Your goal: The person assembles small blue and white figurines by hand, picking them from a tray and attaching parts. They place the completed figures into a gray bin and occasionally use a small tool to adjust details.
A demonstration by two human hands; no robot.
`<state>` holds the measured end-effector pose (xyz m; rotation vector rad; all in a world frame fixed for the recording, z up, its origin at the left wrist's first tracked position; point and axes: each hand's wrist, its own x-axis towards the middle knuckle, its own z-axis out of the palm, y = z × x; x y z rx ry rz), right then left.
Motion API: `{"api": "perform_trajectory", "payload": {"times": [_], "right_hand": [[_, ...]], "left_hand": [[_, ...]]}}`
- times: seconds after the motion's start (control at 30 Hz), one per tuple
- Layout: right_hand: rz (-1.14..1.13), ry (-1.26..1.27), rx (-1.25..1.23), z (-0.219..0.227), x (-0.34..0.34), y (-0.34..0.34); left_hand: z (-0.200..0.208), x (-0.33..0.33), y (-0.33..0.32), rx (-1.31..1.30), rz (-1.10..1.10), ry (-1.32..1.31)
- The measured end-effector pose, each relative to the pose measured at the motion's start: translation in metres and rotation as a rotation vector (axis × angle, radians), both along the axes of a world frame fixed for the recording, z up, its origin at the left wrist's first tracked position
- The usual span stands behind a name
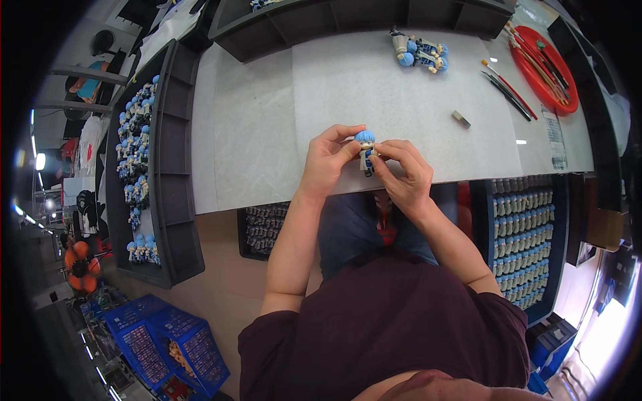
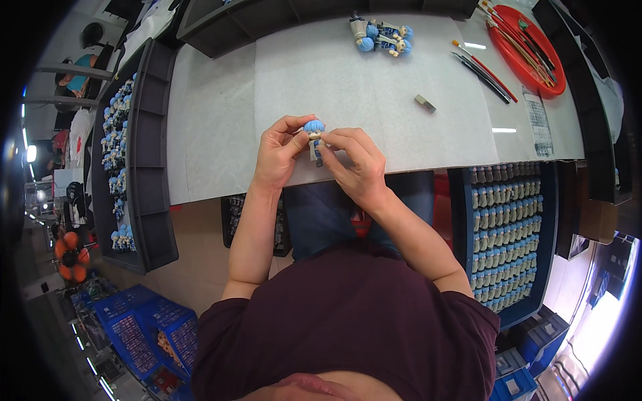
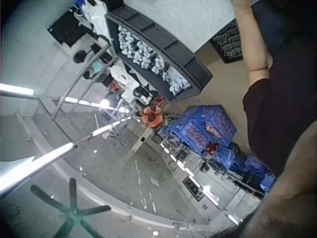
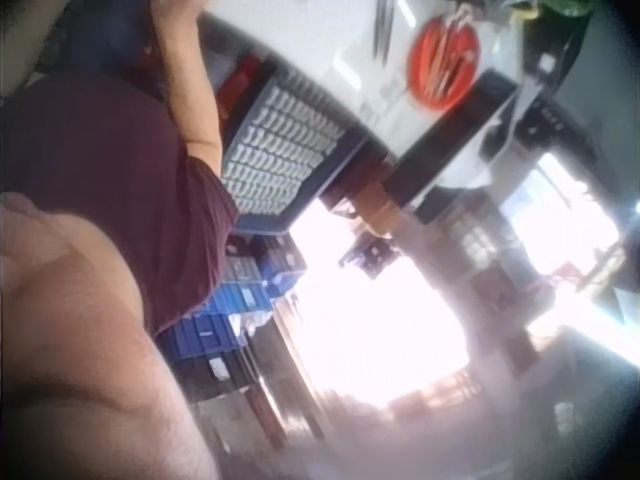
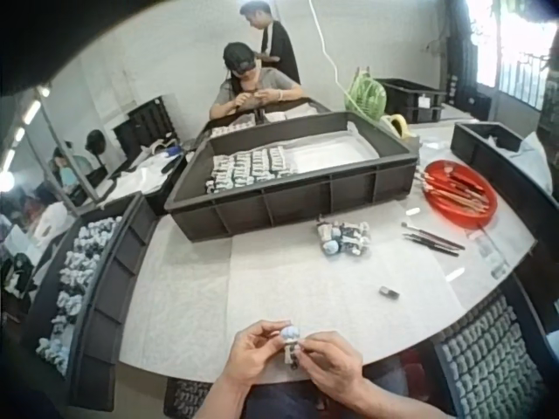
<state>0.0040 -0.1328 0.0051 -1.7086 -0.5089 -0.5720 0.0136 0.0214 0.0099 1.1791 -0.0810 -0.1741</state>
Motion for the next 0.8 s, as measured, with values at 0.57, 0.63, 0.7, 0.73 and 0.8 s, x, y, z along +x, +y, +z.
{"api": "perform_trajectory", "payload": {"times": [0.57,0.63,0.7,0.73,0.8], "right_hand": [[0.031,0.035,0.014,-0.001,0.004,-0.002],[0.043,0.059,0.048,0.0,0.004,0.0],[0.068,0.112,0.072,0.007,0.002,0.002],[0.081,0.139,0.084,0.01,0.002,0.002],[0.111,0.11,-0.005,0.011,0.003,0.001]], "left_hand": [[0.003,0.0,-0.003,0.034,0.019,0.009],[0.008,-0.001,-0.004,0.015,0.031,0.043],[0.01,-0.001,-0.003,-0.043,0.041,0.076],[0.011,0.0,-0.003,-0.09,0.042,0.093],[0.011,0.001,-0.002,-0.15,0.052,0.115]]}}
